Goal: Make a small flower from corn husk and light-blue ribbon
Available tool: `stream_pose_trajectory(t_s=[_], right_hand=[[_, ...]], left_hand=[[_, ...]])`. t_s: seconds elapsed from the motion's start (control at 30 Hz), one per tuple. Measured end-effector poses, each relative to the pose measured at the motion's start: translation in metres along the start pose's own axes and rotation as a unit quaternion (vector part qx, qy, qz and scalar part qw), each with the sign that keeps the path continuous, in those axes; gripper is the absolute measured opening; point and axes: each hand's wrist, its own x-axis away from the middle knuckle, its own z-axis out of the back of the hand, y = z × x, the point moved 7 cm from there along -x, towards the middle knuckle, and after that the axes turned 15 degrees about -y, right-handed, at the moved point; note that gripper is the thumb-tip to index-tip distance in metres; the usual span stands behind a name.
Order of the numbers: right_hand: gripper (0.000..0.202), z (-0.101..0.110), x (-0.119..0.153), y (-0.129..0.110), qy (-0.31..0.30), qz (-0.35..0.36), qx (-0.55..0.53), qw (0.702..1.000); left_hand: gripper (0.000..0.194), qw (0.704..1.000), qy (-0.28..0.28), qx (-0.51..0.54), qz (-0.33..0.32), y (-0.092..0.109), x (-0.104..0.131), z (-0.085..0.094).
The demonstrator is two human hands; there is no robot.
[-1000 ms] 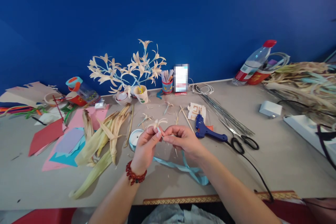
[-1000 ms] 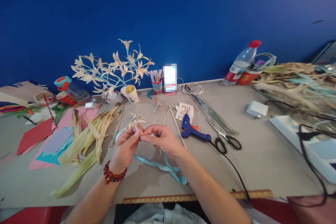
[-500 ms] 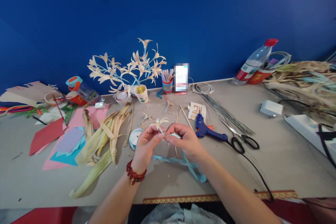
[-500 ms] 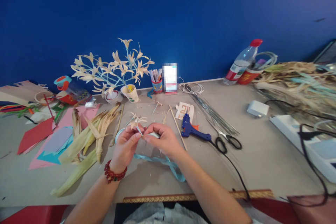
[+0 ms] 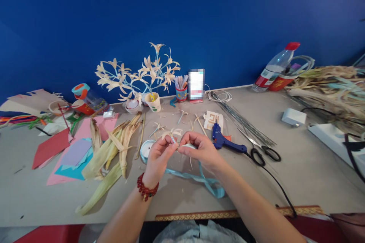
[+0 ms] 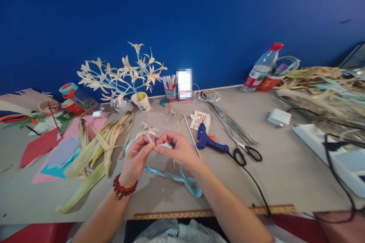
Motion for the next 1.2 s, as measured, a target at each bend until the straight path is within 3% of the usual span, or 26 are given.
stream_pose_trajectory(t_s=[0.3, 0.6, 1.07, 1.2], right_hand=[[0.030, -0.009, -0.002, 0.018, -0.037, -0.082, -0.164, 0.982], [0.022, 0.000, -0.001, 0.015, -0.003, -0.036, -0.085, 0.996], [0.028, -0.017, -0.004, 0.023, -0.038, -0.067, -0.192, 0.978], [0.027, -0.014, -0.003, 0.018, -0.018, -0.039, -0.128, 0.991]], left_hand=[[0.007, 0.999, -0.027, 0.010, -0.020, 0.004, 0.000, -0.003], [0.009, 0.999, 0.014, -0.029, -0.013, 0.006, 0.002, 0.003], [0.012, 0.991, -0.027, 0.134, -0.003, 0.000, -0.003, -0.006], [0.012, 0.990, -0.016, 0.138, -0.007, -0.002, -0.003, -0.005]])
